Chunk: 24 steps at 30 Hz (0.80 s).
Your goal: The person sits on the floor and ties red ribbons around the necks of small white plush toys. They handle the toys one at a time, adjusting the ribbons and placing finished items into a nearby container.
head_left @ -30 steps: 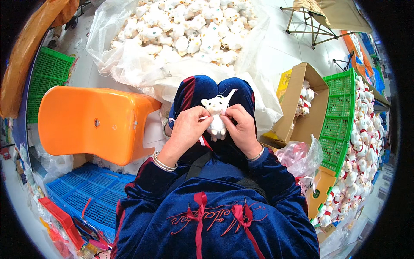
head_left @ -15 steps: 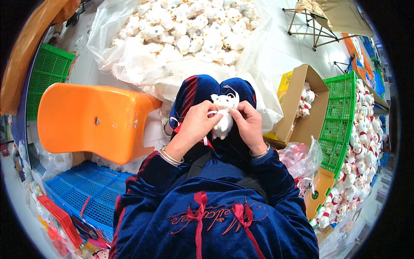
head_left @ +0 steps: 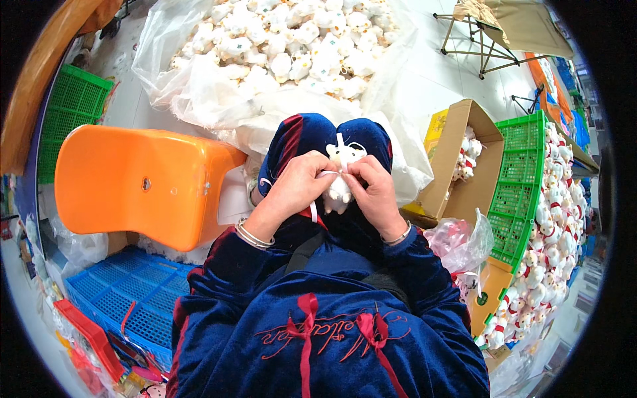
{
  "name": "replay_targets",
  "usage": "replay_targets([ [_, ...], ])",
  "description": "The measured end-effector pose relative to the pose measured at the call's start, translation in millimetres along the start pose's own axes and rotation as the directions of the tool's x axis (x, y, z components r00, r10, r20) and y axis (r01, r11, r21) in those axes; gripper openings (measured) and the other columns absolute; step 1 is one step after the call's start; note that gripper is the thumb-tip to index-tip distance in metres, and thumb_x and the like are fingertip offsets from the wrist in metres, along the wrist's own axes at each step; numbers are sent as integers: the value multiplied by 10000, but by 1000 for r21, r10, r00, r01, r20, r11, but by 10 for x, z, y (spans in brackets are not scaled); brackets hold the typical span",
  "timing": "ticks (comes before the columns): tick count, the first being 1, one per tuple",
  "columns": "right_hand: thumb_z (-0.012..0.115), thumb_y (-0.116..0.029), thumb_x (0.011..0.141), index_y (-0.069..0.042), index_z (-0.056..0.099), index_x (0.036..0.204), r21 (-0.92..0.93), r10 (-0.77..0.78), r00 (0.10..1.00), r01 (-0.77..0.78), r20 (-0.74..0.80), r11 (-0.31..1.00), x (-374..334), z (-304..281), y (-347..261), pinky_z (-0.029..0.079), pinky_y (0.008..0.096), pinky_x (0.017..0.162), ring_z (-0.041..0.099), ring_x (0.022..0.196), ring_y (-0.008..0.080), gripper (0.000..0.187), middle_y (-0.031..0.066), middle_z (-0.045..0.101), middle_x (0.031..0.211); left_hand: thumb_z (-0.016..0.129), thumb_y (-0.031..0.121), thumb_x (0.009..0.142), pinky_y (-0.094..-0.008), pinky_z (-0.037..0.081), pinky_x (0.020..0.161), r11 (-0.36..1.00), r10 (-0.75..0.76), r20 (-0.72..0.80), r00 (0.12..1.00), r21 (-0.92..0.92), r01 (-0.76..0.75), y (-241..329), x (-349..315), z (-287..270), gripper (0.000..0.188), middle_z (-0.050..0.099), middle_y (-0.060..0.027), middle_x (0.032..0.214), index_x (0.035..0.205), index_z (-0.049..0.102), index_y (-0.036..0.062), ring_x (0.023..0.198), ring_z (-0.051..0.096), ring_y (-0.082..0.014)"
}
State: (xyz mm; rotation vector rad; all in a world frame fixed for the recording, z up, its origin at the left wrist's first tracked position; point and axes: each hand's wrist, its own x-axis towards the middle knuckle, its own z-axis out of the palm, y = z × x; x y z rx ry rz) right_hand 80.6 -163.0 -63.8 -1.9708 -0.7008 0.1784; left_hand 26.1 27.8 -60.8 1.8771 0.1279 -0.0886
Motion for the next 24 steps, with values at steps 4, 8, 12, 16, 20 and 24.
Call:
replay_targets([
  [4,734,-2,865,-4,681,951,34,-5,1000,5,8,999,11,-53,-30,497,311,661,626,749,217,101,97,609,888,739,172,907,-251,493,710,967,-157,3,988,-203,154,14,-5,79,182,678,-25,853,949,724,-5,783,604,-81],
  [8,722,23,868,-11,681,956,166,-4,999,-2,39,986,2,-93,24,485,284,669,605,755,173,103,72,595,904,739,178,919,-241,496,716,879,-219,3,976,-433,199,42,-12,170,192,694,-9,884,960,732,-9,793,603,-66],
  [12,716,33,867,-23,689,957,242,15,998,-31,67,970,-4,-131,83,472,256,707,573,803,143,109,50,570,906,718,195,941,-237,495,730,749,-307,49,950,-604,273,38,5,249,224,699,-9,890,995,739,-21,796,606,-64],
  [16,723,34,860,-24,693,937,243,-9,997,-10,75,970,11,-153,40,456,248,710,560,835,139,101,47,559,900,677,186,953,-236,490,747,801,-270,88,959,-533,274,16,48,215,232,688,-4,898,1020,744,-25,818,607,-69],
  [20,733,15,865,-22,698,914,191,-13,999,6,39,982,7,-148,34,437,248,687,551,807,132,71,42,554,880,652,132,920,-245,482,746,824,-160,150,976,-524,216,-32,53,174,227,664,-30,995,1048,734,-37,891,601,-88],
  [24,742,-10,877,-24,716,931,220,94,995,-102,43,970,-22,-174,18,431,251,688,539,764,118,61,29,556,844,624,94,891,-310,534,759,967,73,152,986,-254,-33,-75,79,175,210,595,-79,988,1032,715,-31,898,646,-159],
])
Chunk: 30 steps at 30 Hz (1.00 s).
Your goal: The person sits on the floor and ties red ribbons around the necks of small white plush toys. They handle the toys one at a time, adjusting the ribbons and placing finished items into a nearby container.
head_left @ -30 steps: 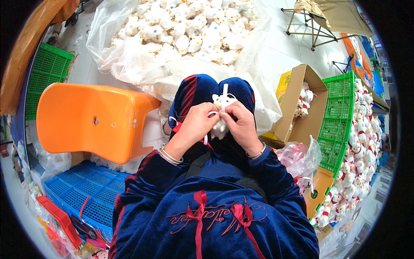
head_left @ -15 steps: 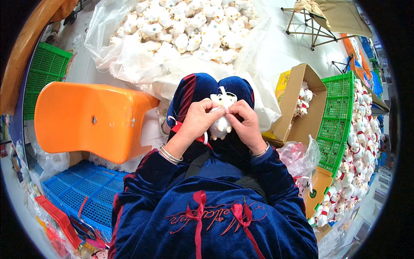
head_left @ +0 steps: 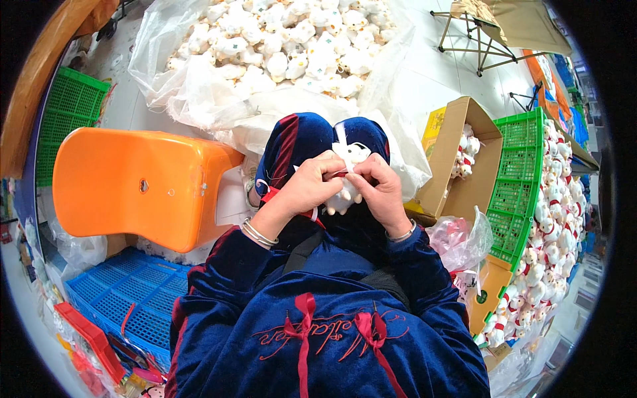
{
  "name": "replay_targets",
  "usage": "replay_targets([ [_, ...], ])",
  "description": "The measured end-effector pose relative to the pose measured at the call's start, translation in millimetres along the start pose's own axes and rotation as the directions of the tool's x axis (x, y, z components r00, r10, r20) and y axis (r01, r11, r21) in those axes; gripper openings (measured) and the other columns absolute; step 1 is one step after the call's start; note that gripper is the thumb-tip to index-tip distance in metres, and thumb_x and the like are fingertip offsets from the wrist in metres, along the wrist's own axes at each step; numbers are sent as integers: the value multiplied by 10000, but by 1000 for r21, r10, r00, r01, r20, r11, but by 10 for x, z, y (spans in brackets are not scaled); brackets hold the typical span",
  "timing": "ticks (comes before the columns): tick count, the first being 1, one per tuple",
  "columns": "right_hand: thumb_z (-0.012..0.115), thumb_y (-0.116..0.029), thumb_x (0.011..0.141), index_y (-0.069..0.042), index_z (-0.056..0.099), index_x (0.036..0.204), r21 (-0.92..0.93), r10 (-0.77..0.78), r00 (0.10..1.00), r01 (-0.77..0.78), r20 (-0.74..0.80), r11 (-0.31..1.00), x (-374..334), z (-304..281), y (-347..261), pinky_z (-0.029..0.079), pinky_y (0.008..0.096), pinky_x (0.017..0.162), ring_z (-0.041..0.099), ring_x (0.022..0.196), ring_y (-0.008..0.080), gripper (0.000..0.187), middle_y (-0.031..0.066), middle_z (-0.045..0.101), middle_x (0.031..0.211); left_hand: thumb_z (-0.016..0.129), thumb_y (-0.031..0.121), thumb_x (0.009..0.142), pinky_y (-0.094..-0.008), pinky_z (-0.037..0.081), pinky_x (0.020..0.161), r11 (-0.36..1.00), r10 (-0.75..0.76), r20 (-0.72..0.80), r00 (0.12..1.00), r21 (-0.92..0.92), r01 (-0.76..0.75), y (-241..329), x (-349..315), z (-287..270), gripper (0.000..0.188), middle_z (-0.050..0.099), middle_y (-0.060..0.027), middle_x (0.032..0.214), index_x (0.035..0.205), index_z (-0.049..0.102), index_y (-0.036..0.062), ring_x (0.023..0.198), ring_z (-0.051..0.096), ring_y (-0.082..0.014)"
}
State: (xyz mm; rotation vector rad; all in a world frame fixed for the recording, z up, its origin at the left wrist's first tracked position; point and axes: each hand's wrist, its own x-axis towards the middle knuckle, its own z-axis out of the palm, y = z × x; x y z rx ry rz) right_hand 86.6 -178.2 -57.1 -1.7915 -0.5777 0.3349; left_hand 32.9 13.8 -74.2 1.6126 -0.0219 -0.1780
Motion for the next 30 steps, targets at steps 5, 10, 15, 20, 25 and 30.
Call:
replay_targets([
  [5,722,-37,908,-23,741,975,59,-5,999,7,-34,998,19,55,-101,449,238,713,566,785,107,71,23,599,865,690,122,898,-304,533,777,984,-8,-194,981,-176,-27,68,27,271,178,636,-89,1004,1028,723,4,927,660,-159],
  [10,646,-42,974,18,721,993,328,180,983,-159,-35,931,77,-76,-87,466,224,725,575,824,71,98,-1,610,881,718,104,897,-314,544,774,995,10,-254,967,-91,-34,27,21,325,148,645,-90,957,998,711,-3,881,680,-177],
  [15,665,-26,946,0,708,1063,-117,-6,998,14,67,993,117,-129,-247,495,253,688,603,764,119,127,47,612,909,719,45,851,-289,514,797,973,227,-331,916,113,-200,-21,10,316,99,615,-88,986,940,700,6,915,638,-186],
  [20,670,-45,946,2,673,981,-248,-59,998,62,20,967,136,-113,-220,504,267,674,621,753,132,58,59,623,853,726,32,855,-279,505,788,958,263,-296,918,195,-211,13,4,318,78,612,-81,989,923,705,-1,925,626,-185],
  [25,649,-70,975,3,642,947,151,210,973,-193,-101,969,88,-82,-42,518,266,660,629,692,110,79,47,675,800,728,43,874,-279,507,742,973,226,-371,901,136,-188,53,-18,341,85,622,-77,993,945,717,-2,862,626,-168],
  [30,695,-52,920,6,647,932,-200,-25,1000,26,8,979,115,-95,-185,528,278,649,641,695,123,77,67,671,800,738,63,874,-281,508,733,970,223,-361,905,178,-168,-15,-16,315,115,626,-75,997,969,721,0,853,626,-161],
])
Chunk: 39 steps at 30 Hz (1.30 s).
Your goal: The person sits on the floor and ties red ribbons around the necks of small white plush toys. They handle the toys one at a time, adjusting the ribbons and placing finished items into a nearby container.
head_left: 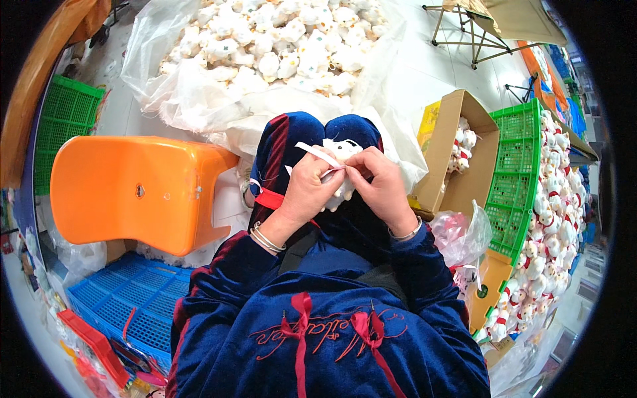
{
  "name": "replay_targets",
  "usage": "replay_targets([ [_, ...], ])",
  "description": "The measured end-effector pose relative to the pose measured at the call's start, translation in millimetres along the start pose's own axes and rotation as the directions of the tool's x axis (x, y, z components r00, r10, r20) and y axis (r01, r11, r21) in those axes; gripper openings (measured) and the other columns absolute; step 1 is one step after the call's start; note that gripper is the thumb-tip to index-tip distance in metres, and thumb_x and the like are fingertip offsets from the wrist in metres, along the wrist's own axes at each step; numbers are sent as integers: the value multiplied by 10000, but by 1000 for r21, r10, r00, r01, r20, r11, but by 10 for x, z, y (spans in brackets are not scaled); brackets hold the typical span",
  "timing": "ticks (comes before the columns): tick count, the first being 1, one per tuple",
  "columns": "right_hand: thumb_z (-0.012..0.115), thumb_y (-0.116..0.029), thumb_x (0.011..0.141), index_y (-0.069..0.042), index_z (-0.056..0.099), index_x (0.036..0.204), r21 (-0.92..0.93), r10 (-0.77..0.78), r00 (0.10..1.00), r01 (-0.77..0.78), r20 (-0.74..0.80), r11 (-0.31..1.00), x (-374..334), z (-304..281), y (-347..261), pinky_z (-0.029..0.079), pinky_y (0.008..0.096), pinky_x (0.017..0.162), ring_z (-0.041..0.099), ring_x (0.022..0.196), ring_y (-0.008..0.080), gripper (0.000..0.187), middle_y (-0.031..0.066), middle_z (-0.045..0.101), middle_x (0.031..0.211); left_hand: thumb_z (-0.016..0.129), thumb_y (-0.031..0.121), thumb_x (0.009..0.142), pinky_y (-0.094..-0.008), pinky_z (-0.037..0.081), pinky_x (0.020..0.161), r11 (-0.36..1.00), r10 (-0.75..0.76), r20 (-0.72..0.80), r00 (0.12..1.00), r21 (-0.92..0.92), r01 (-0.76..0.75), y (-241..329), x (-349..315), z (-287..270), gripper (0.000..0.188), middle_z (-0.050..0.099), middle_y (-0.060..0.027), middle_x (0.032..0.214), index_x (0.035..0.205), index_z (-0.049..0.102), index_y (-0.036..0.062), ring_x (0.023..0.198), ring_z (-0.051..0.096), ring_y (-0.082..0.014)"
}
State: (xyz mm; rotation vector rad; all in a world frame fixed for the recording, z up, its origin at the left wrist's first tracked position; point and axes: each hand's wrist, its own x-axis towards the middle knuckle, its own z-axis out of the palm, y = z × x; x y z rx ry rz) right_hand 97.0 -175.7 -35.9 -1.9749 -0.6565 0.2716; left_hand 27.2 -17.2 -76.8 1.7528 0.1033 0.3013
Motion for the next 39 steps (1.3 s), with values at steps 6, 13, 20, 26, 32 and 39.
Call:
replay_targets([
  [6,691,-49,907,10,624,900,169,221,974,-212,-42,963,-43,53,75,524,271,634,643,697,110,90,63,661,786,737,64,856,-322,530,764,999,-42,-14,999,5,42,91,8,1,137,646,-115,987,974,725,-5,876,655,-221],
  [13,676,-72,936,9,640,923,145,144,986,-131,-83,981,-20,69,139,485,237,618,583,669,72,90,4,645,797,767,63,851,-299,527,716,998,43,-32,999,40,-42,29,7,-6,99,652,-106,971,886,720,-16,846,662,-198],
  [20,676,-75,927,-4,645,994,182,170,939,-118,-299,976,30,-91,218,457,218,621,557,696,50,102,-10,611,818,771,46,849,-314,540,725,992,92,-45,995,94,-87,-23,-5,-27,75,675,-115,958,864,729,-15,856,680,-211],
  [26,701,-62,904,-11,653,951,61,19,1000,-18,-11,998,48,31,70,431,233,594,532,680,69,85,5,571,801,756,32,852,-317,541,726,987,108,-14,994,124,-105,-45,6,-53,59,688,-116,929,892,742,-9,852,679,-220],
  [32,640,-95,946,-21,609,876,402,378,914,-294,-146,867,30,-16,333,441,227,599,530,663,51,107,-22,590,746,737,79,878,-341,556,744,989,112,-12,994,99,-110,99,6,-114,92,713,-135,930,939,770,18,848,700,-264],
  [39,843,-218,799,-36,590,1030,140,238,971,-230,-37,963,-188,-24,135,479,272,701,587,808,114,388,35,631,922,718,51,887,-335,551,750,993,12,-44,999,114,-7,147,-70,-174,107,723,-138,929,975,763,10,846,702,-251],
])
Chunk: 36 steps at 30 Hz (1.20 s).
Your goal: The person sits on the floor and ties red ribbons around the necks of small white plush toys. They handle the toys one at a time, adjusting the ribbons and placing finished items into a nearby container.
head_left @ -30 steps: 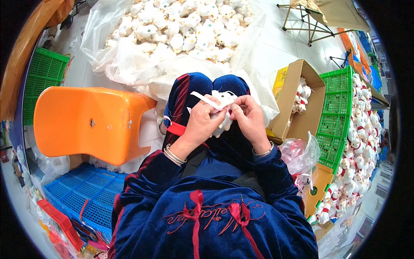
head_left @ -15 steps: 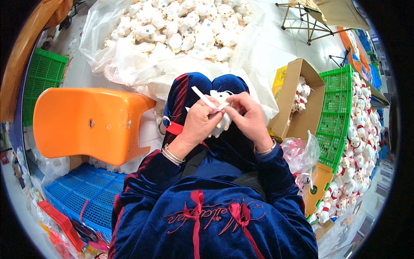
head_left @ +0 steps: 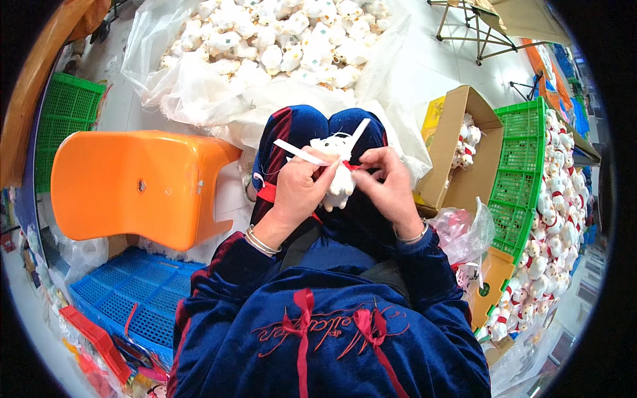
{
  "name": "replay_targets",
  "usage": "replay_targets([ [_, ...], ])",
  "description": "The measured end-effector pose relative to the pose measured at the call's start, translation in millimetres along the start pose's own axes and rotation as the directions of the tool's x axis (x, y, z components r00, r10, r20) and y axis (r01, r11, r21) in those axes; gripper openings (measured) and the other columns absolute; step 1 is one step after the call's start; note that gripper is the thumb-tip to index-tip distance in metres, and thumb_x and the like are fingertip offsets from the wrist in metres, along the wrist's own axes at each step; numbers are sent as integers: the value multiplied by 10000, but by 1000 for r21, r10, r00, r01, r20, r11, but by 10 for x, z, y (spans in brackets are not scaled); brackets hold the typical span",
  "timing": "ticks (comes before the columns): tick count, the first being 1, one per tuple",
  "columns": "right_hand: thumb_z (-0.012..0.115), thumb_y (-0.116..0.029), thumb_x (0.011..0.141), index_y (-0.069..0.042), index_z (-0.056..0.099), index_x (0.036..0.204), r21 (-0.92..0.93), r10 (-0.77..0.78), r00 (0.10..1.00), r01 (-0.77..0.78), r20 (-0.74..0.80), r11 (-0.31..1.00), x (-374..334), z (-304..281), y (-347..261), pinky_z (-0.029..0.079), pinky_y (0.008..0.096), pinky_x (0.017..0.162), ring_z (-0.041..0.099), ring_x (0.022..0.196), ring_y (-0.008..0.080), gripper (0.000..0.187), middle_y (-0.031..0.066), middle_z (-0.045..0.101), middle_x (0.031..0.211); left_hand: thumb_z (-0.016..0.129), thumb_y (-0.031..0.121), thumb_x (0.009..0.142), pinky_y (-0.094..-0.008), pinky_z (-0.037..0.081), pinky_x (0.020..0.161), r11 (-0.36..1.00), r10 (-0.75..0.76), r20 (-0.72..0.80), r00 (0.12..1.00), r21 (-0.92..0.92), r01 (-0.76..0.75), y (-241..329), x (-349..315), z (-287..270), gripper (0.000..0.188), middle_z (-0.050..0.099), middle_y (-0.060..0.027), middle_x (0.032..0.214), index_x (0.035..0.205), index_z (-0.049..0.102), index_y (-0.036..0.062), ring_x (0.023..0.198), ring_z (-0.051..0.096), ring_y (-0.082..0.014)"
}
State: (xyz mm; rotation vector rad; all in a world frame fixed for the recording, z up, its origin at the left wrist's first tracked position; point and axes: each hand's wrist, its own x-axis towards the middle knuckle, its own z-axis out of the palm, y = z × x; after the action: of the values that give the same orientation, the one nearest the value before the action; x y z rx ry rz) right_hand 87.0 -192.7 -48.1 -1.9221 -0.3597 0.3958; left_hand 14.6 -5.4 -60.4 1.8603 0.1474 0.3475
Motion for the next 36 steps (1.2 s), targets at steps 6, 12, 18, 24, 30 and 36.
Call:
replay_targets([
  [6,850,-232,760,7,506,1259,-150,-13,994,30,109,988,-83,166,-266,535,371,890,669,1008,282,652,188,649,1083,718,-10,866,-338,542,757,988,137,-47,989,-67,-140,-11,15,27,113,715,-128,945,973,752,2,879,691,-252],
  [12,771,-117,806,-9,482,1265,255,92,977,-140,191,957,-81,152,-90,506,311,909,607,1018,154,553,108,603,1103,733,-40,845,-336,539,776,977,189,-57,980,-85,-194,-48,-26,-25,138,697,-119,932,975,735,5,893,682,-251],
  [18,751,-48,821,-30,496,1219,436,65,982,-138,179,889,-91,186,-99,474,295,958,569,1071,135,472,57,569,1125,737,-26,853,-329,543,786,973,164,-78,983,-152,-174,-100,-70,-45,128,702,-125,960,977,734,5,895,689,-240],
  [24,876,-170,786,-61,517,839,91,18,999,-22,43,996,-174,216,-12,458,273,657,503,741,103,378,-4,530,818,728,-18,866,-330,555,819,980,90,-27,996,-173,-93,-131,-106,-9,128,731,-143,997,991,749,-2,923,716,-244],
  [30,788,-149,875,-32,572,784,104,-31,999,30,7,994,-53,73,27,425,261,639,480,705,95,262,-7,514,762,715,-18,874,-332,554,800,979,87,22,996,-189,-81,-139,-78,24,112,733,-147,970,983,739,-29,900,714,-242],
  [36,637,-216,1017,20,701,1088,233,113,980,-150,164,961,123,-2,-56,501,236,770,616,873,69,255,18,711,950,706,-12,886,-321,545,747,980,77,58,995,-188,-65,-80,-46,75,110,727,-137,927,991,739,-21,861,705,-235],
])
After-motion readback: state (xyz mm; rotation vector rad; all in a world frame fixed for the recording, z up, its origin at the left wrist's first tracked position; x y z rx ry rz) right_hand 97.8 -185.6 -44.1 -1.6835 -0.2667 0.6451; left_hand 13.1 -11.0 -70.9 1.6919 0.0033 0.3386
